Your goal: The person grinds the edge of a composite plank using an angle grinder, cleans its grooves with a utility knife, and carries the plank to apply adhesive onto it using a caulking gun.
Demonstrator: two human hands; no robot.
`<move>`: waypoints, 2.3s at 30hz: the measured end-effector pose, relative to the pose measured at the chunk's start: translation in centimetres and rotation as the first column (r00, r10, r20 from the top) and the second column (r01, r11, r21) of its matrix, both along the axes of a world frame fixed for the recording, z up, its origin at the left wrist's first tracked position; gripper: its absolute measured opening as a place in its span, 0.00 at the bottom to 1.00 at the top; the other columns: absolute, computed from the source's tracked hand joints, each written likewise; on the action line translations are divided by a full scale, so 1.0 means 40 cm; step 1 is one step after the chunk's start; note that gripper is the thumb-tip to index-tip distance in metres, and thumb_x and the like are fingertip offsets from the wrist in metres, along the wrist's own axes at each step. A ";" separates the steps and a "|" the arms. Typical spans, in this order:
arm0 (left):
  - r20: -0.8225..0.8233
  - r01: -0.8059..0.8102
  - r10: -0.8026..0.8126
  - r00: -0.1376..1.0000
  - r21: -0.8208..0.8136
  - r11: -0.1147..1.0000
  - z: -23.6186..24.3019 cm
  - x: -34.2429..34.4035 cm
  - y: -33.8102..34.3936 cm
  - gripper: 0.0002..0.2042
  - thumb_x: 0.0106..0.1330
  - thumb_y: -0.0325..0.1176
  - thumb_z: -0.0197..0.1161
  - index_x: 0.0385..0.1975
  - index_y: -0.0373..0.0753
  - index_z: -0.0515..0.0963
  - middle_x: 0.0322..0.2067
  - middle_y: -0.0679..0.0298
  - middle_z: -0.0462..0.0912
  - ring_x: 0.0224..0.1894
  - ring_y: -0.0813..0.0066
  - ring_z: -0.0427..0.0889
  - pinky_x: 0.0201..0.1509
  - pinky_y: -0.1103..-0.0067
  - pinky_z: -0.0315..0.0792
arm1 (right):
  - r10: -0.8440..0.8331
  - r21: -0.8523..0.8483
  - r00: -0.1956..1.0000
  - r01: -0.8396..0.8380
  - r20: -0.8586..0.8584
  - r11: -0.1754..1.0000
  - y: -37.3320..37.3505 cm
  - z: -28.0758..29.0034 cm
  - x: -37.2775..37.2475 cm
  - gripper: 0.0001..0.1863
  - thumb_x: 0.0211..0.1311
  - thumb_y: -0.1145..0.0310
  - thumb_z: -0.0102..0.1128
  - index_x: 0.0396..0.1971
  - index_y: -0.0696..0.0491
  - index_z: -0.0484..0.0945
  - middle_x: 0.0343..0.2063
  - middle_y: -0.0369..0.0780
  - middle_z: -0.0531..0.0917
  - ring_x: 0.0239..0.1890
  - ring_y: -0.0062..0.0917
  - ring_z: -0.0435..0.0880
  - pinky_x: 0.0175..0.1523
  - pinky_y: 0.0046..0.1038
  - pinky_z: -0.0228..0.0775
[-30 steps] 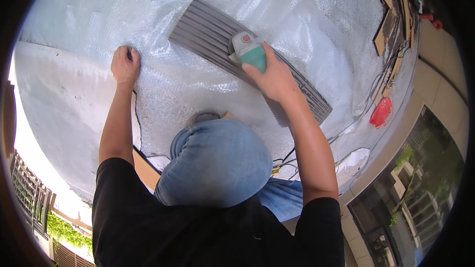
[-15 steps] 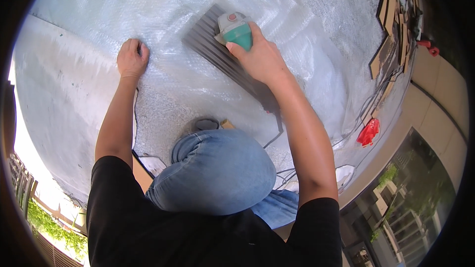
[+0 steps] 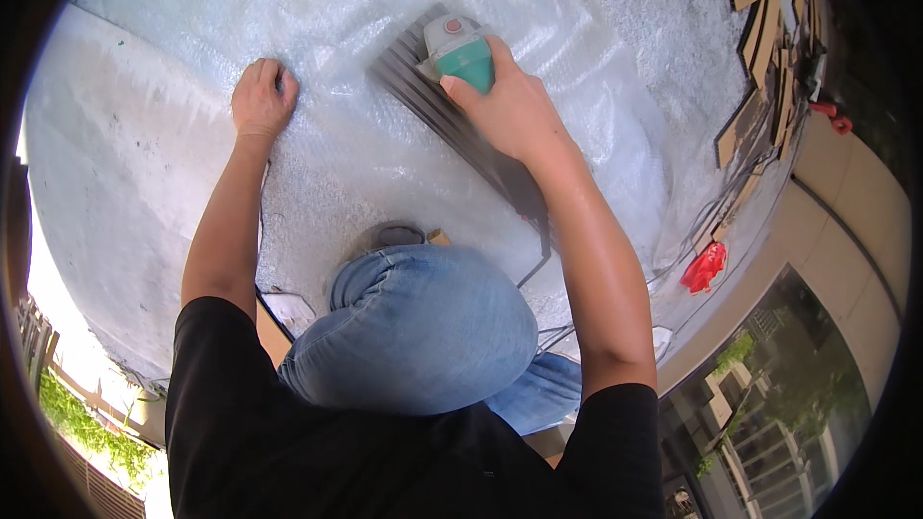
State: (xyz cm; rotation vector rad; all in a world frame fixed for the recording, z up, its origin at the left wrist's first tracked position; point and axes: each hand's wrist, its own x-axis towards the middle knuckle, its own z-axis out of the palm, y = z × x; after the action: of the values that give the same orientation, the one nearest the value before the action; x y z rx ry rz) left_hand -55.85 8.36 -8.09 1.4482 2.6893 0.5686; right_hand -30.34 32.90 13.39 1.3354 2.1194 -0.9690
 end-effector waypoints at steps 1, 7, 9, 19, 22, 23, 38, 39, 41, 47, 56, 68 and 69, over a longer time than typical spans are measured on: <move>0.013 0.002 -0.002 1.000 0.004 1.000 -0.003 0.002 0.001 0.06 0.68 0.38 0.64 0.33 0.44 0.78 0.34 0.62 0.82 0.41 0.57 0.84 0.44 0.64 0.80 | -0.003 0.010 1.000 0.003 -0.002 1.000 -0.004 -0.012 -0.014 0.50 0.67 0.40 0.67 0.80 0.53 0.59 0.60 0.62 0.83 0.64 0.58 0.82 0.68 0.47 0.73; 0.011 0.005 -0.005 1.000 0.003 1.000 0.012 -0.004 0.009 0.06 0.68 0.37 0.64 0.33 0.44 0.78 0.34 0.62 0.81 0.41 0.58 0.84 0.44 0.64 0.80 | -0.029 -0.030 0.999 0.029 0.031 0.999 -0.032 -0.018 0.058 0.52 0.67 0.40 0.67 0.81 0.52 0.57 0.61 0.62 0.82 0.66 0.58 0.80 0.70 0.46 0.72; 0.012 -0.004 0.004 1.000 -0.003 1.000 0.004 -0.003 0.003 0.06 0.68 0.37 0.64 0.33 0.44 0.78 0.34 0.62 0.81 0.41 0.58 0.84 0.44 0.64 0.80 | -0.046 -0.032 0.997 0.048 0.064 0.998 -0.044 -0.010 0.106 0.52 0.66 0.40 0.68 0.82 0.52 0.57 0.63 0.61 0.81 0.67 0.57 0.79 0.71 0.46 0.72; 0.020 0.011 -0.011 1.000 0.014 1.000 0.006 -0.004 0.010 0.06 0.68 0.37 0.64 0.34 0.44 0.78 0.34 0.62 0.82 0.42 0.59 0.84 0.45 0.65 0.80 | 0.002 -0.005 1.000 -0.002 -0.008 1.000 -0.061 -0.013 -0.031 0.51 0.67 0.41 0.68 0.80 0.55 0.59 0.61 0.63 0.81 0.66 0.58 0.80 0.70 0.45 0.72; 0.019 0.008 -0.008 1.000 -0.016 1.000 -0.001 -0.008 0.000 0.06 0.68 0.37 0.64 0.34 0.44 0.78 0.35 0.62 0.82 0.42 0.59 0.84 0.46 0.65 0.80 | -0.010 -0.022 1.000 0.010 0.007 1.000 -0.065 -0.020 0.004 0.51 0.67 0.41 0.68 0.80 0.54 0.59 0.62 0.63 0.81 0.67 0.58 0.79 0.71 0.44 0.71; 0.021 0.010 -0.009 1.000 -0.013 1.000 -0.002 -0.009 0.001 0.06 0.68 0.37 0.64 0.34 0.44 0.78 0.35 0.62 0.82 0.42 0.59 0.84 0.46 0.65 0.80 | -0.011 -0.033 1.000 0.012 0.018 0.999 -0.067 -0.023 0.026 0.51 0.66 0.42 0.68 0.80 0.53 0.59 0.63 0.62 0.80 0.67 0.58 0.79 0.72 0.44 0.70; -0.001 0.024 -0.024 1.000 0.010 1.000 -0.001 -0.004 0.007 0.06 0.68 0.37 0.65 0.33 0.44 0.78 0.34 0.62 0.82 0.42 0.59 0.84 0.44 0.65 0.80 | 0.090 -0.046 0.996 -0.089 0.024 0.995 -0.116 -0.004 -0.021 0.51 0.67 0.39 0.66 0.81 0.52 0.57 0.51 0.63 0.86 0.55 0.61 0.85 0.61 0.51 0.77; -0.010 0.024 -0.024 1.000 0.003 1.000 0.001 -0.005 0.007 0.06 0.68 0.37 0.65 0.33 0.43 0.78 0.34 0.62 0.82 0.42 0.59 0.84 0.44 0.65 0.80 | 0.079 -0.064 0.996 -0.076 0.039 0.995 -0.119 0.000 -0.002 0.51 0.68 0.39 0.66 0.81 0.52 0.57 0.51 0.63 0.86 0.56 0.61 0.84 0.62 0.51 0.77; -0.017 0.033 -0.033 0.999 -0.002 0.999 -0.001 -0.006 0.003 0.06 0.68 0.37 0.65 0.33 0.43 0.78 0.34 0.62 0.82 0.41 0.59 0.84 0.44 0.65 0.80 | 0.060 -0.079 0.997 -0.055 0.058 0.995 -0.130 0.006 0.050 0.51 0.68 0.39 0.66 0.81 0.52 0.57 0.51 0.63 0.86 0.56 0.61 0.84 0.62 0.50 0.77; -0.012 0.027 -0.027 1.000 0.021 0.999 0.006 -0.004 0.013 0.06 0.67 0.37 0.65 0.32 0.44 0.77 0.33 0.62 0.80 0.40 0.59 0.83 0.43 0.65 0.80 | -0.037 -0.068 0.996 0.043 0.079 0.997 -0.171 0.021 0.232 0.52 0.68 0.40 0.69 0.81 0.53 0.58 0.53 0.63 0.85 0.59 0.60 0.84 0.65 0.46 0.75; -0.024 0.036 -0.036 0.999 0.003 0.999 -0.009 -0.003 0.010 0.06 0.68 0.38 0.64 0.32 0.45 0.77 0.33 0.63 0.81 0.40 0.59 0.83 0.43 0.65 0.80 | 0.059 -0.126 0.998 -0.054 0.038 0.991 -0.152 0.011 -0.024 0.49 0.69 0.41 0.65 0.81 0.53 0.57 0.46 0.63 0.87 0.53 0.62 0.85 0.60 0.51 0.77; -0.039 0.011 -0.012 0.999 -0.014 1.000 -0.016 -0.001 0.004 0.07 0.67 0.39 0.64 0.31 0.45 0.77 0.34 0.63 0.82 0.40 0.58 0.83 0.42 0.63 0.79 | -0.171 -0.046 0.982 0.175 0.083 0.984 -0.237 0.024 0.436 0.49 0.67 0.42 0.68 0.80 0.51 0.59 0.48 0.62 0.88 0.54 0.61 0.86 0.62 0.49 0.77; -0.040 0.015 -0.016 0.999 -0.012 1.000 -0.020 -0.005 0.001 0.07 0.67 0.39 0.64 0.31 0.45 0.77 0.34 0.63 0.82 0.40 0.58 0.83 0.42 0.63 0.79 | -0.224 -0.040 0.960 0.233 0.170 0.972 -0.235 0.039 0.444 0.49 0.67 0.43 0.69 0.80 0.51 0.59 0.49 0.62 0.87 0.56 0.61 0.85 0.63 0.49 0.77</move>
State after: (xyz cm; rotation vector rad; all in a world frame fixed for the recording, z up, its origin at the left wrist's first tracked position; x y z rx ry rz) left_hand -56.06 8.41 -8.88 1.4919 2.7042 0.5281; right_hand -12.60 23.50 14.94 1.5979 1.8290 -0.9665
